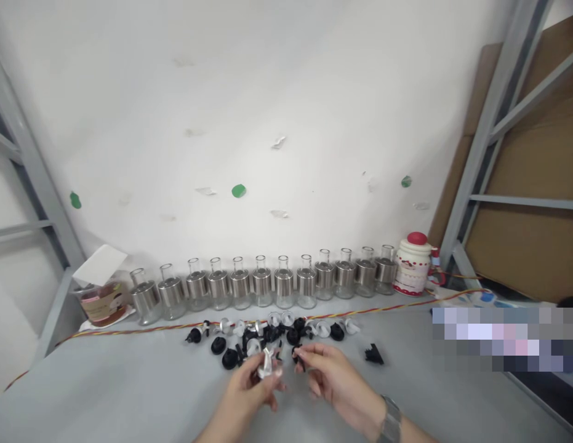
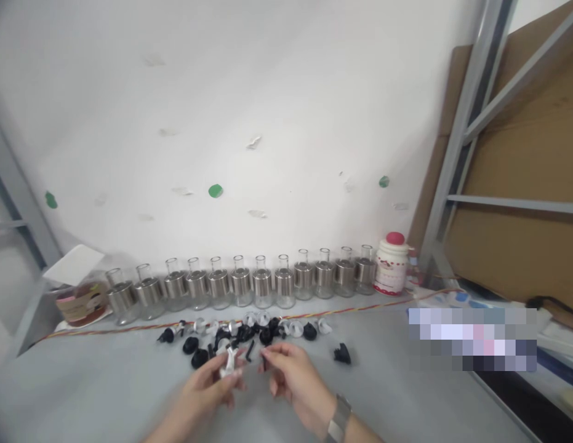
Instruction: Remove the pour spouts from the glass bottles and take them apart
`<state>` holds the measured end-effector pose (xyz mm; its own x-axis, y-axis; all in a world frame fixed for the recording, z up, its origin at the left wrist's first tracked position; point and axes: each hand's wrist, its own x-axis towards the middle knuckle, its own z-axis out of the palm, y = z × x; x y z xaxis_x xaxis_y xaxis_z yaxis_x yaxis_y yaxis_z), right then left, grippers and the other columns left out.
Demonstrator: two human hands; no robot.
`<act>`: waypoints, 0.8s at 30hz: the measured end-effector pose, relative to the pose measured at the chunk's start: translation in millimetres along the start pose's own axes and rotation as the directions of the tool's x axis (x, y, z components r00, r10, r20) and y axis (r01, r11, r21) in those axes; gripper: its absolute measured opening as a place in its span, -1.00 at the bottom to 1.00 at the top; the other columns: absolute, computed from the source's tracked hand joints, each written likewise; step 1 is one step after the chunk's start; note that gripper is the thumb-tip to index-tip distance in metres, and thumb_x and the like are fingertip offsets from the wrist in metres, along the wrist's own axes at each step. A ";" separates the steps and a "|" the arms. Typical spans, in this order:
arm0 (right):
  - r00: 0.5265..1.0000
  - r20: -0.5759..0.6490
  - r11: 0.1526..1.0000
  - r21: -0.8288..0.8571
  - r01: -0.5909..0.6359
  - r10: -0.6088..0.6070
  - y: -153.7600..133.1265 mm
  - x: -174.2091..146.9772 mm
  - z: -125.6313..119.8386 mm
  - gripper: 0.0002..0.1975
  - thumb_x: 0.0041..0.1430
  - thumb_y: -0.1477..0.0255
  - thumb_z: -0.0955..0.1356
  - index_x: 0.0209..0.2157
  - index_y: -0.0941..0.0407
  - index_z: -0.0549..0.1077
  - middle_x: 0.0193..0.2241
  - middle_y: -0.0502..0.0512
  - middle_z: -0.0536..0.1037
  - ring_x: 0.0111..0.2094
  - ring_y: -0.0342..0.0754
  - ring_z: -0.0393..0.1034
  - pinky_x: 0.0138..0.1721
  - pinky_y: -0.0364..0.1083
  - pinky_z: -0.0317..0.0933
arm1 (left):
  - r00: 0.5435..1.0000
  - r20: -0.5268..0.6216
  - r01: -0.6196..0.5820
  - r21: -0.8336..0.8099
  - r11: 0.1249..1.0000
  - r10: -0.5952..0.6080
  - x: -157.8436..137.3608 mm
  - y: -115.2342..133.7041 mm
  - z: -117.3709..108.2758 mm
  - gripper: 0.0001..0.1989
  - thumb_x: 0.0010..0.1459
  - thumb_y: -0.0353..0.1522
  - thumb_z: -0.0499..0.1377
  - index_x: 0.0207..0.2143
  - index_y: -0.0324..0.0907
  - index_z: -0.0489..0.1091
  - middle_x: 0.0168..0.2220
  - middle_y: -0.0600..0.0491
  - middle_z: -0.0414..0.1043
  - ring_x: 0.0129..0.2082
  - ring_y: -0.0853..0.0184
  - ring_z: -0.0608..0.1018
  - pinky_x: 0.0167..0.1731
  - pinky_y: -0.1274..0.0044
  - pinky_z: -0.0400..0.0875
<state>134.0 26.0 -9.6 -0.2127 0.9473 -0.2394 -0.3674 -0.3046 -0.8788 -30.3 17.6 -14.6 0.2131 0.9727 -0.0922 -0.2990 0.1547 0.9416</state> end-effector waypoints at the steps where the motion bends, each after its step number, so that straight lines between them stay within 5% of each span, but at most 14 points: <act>1: 1.000 0.002 1.000 0.008 0.000 0.000 -0.1 -0.7 0.5 -0.72 -0.23 0.30 0.43 -0.52 0.17 0.34 -0.64 -0.06 0.44 -0.80 -0.30 0.15 -0.74 -0.25 0.00 | 1.000 0.022 -0.015 0.016 1.000 0.014 -0.7 -0.7 0.2 -0.49 -0.36 -0.25 0.37 -0.30 -0.27 0.40 -0.37 -0.02 0.42 -0.49 0.27 0.52 -0.62 0.56 0.35; 4: 1.000 0.005 0.999 0.033 -0.002 0.002 -0.7 -3.1 3.2 -0.74 -0.22 0.31 0.42 -0.52 0.16 0.34 -0.63 -0.05 0.44 -0.75 -0.25 0.22 -0.69 -0.22 0.09 | 1.000 0.029 0.005 0.044 0.999 -0.006 -4.2 -2.3 2.7 -0.48 -0.36 -0.25 0.37 -0.27 -0.24 0.36 -0.37 -0.01 0.45 -0.52 0.26 0.53 -0.54 0.48 0.39; 9: 0.999 0.030 0.999 0.053 0.011 -0.012 -1.6 -4.6 6.4 -0.75 -0.18 0.29 0.41 -0.50 0.15 0.35 -0.66 -0.11 0.35 -0.73 -0.27 0.17 -0.63 -0.22 0.12 | 1.000 0.001 0.006 0.285 0.958 -0.006 -9.3 -3.5 3.0 -0.58 -0.29 -0.15 0.30 -0.42 -0.25 0.33 -0.70 0.11 0.37 -0.72 0.34 0.45 -0.70 0.56 0.31; 13: 0.994 0.026 0.974 -0.200 0.109 -0.105 -2.3 -6.8 8.1 -0.68 -0.05 0.13 0.29 -0.53 0.12 0.31 -0.70 -0.18 0.16 -0.75 -0.29 -0.02 -0.68 -0.24 0.03 | 0.985 0.006 -0.145 0.574 0.806 0.173 -12.5 -1.0 -5.6 -0.67 -0.31 -0.20 0.33 -0.50 -0.20 0.36 -0.65 0.10 0.35 -0.67 0.37 0.40 -0.65 0.59 0.26; 15: 0.970 0.115 0.860 -0.450 0.241 -0.212 -2.9 -11.5 9.6 -0.66 0.03 0.11 0.23 -0.54 0.11 0.28 -0.68 -0.15 0.16 -0.69 -0.25 0.04 -0.65 -0.23 0.02 | 0.956 0.067 -0.248 0.703 0.667 0.285 -14.6 1.9 -9.4 -0.71 -0.31 -0.22 0.34 -0.54 -0.18 0.38 -0.63 0.11 0.32 -0.64 0.39 0.35 -0.63 0.61 0.20; 18: 0.895 0.323 0.558 -0.701 0.444 -0.307 -2.8 -21.3 12.5 -0.73 0.10 0.21 0.21 -0.51 0.11 0.28 -0.60 -0.10 0.25 -0.54 -0.18 0.15 -0.51 -0.21 0.04 | 0.929 0.142 -0.316 0.784 0.534 0.341 -17.9 5.0 -10.3 -0.72 -0.30 -0.19 0.33 -0.64 -0.16 0.34 -0.67 0.13 0.24 -0.64 0.41 0.28 -0.62 0.62 0.13; 21: 0.860 0.422 0.422 -0.750 0.509 -0.287 -0.7 -27.0 15.0 -0.69 0.18 0.26 0.13 -0.55 0.11 0.23 -0.58 -0.08 0.27 -0.50 -0.17 0.16 -0.46 -0.21 0.03 | 0.943 0.130 -0.300 0.731 0.613 0.306 -21.4 4.3 -4.4 -0.69 -0.19 -0.12 0.24 -0.65 -0.15 0.28 -0.69 0.14 0.21 -0.66 0.41 0.26 -0.64 0.63 0.12; 24: 0.869 0.391 0.477 -0.727 0.494 -0.303 2.4 -25.9 16.2 -0.66 0.22 0.27 0.06 -0.55 0.11 0.19 -0.60 -0.09 0.23 -0.53 -0.18 0.12 -0.48 -0.21 0.03 | 0.977 0.019 -0.186 0.558 0.809 0.212 -25.5 0.8 5.6 -0.63 0.01 -0.03 0.01 -0.57 -0.14 0.25 -0.74 0.15 0.20 -0.73 0.42 0.27 -0.70 0.63 0.13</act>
<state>124.1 -0.9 1.2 -0.4275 0.8769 0.2200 0.3781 0.3944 -0.8376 -30.8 -8.0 -9.8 0.1623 0.9800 0.1153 0.2380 -0.1523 0.9592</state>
